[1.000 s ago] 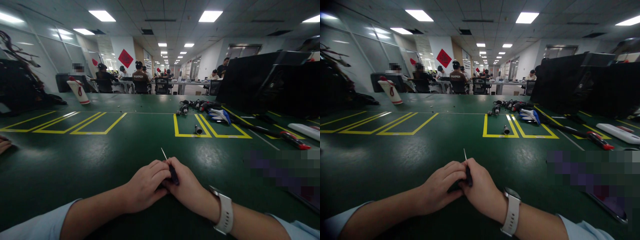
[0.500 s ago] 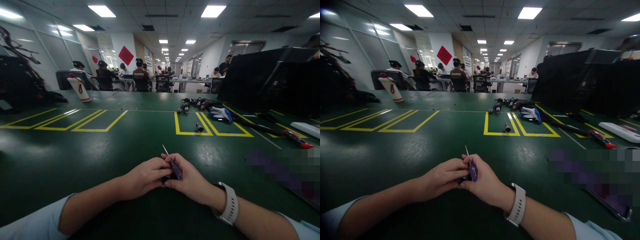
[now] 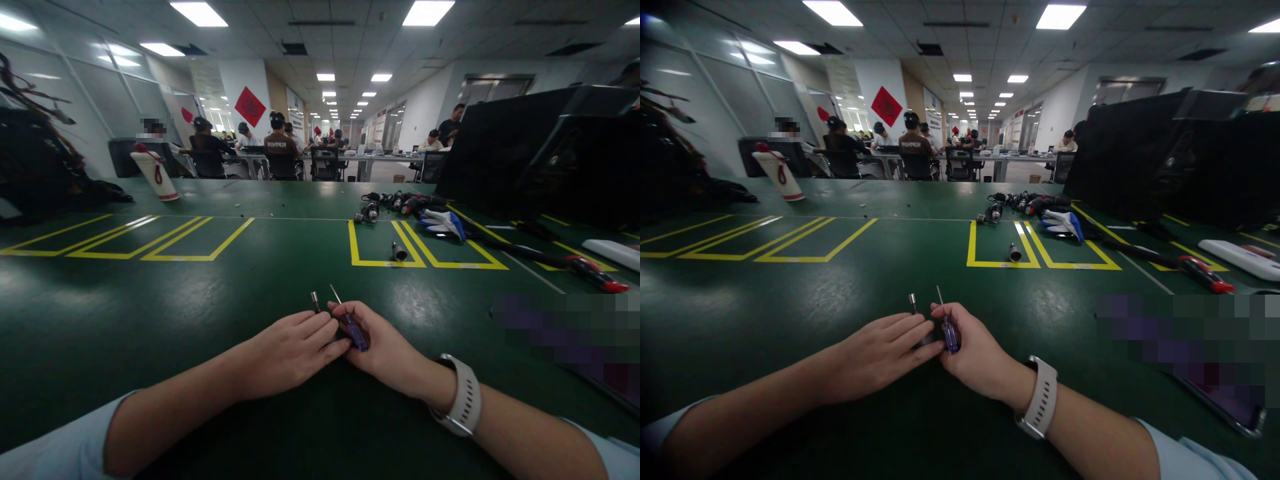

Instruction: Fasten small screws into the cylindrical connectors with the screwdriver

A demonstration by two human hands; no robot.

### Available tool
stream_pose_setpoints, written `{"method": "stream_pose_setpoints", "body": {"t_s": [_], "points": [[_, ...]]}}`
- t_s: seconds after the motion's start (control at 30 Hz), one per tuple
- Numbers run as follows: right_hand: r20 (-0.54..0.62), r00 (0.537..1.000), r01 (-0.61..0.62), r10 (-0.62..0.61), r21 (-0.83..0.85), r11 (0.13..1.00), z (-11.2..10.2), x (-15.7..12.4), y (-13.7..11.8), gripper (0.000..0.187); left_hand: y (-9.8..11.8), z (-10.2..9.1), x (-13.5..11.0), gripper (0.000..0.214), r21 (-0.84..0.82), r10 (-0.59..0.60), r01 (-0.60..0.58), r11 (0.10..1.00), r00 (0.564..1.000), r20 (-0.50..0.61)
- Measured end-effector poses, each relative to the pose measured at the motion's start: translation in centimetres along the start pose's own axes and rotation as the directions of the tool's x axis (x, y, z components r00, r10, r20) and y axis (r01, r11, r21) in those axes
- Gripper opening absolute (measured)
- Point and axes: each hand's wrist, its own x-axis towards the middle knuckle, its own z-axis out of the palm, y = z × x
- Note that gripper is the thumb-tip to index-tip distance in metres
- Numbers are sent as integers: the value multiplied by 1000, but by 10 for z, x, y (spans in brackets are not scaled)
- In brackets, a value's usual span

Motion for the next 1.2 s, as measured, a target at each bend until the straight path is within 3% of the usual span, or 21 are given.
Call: {"method": "stream_pose_setpoints", "body": {"t_s": [0.13, 0.27, 0.4, 0.5, 0.57, 0.63, 0.77, 0.87, 1.0, 1.2], "points": [[-64, 997, -40, 43, 47, 998, 1, 2, -1, 55, 0, -5, 2, 34, 39, 24, -26, 999, 998, 65], [-186, 970, -136, 159, 133, 982, 1, 3, -6, 36, -2, -5, 1, 36, 18, -7, 6, 1000, 998, 56], [-313, 928, -128, 200, 235, 963, -3, 2, -8, 24, -9, 6, -3, 40, -87, -138, 139, 987, 990, 17], [-385, 909, -48, 159, 284, 958, -8, 1, -11, 23, -15, 17, -5, 39, -241, -284, 274, 931, 959, -8], [-442, 888, 10, 125, 291, 957, -11, 1, -14, 27, -17, 23, -6, 42, -393, -391, 357, 847, 920, -6], [-465, 874, 6, 139, 296, 955, -13, 2, -17, 35, -18, 27, -5, 45, -567, -505, 419, 709, 863, 6], [-387, 906, -90, 173, 223, 971, -12, 3, -16, 41, -16, 32, -2, 40, -866, -699, 406, 292, 709, 96], [-330, 933, -117, 145, 102, 988, -10, 2, -13, 42, -14, 32, 1, 39, -927, -749, 371, 54, 629, 208], [-319, 939, -145, 129, -30, 989, -9, 2, -19, 43, -12, 27, 3, 41, -925, -764, 374, -73, 575, 293], [-320, 924, -251, 209, -94, 964, -11, 5, -31, 44, -8, 25, 6, 43, -928, -780, 358, -99, 551, 296]]}}
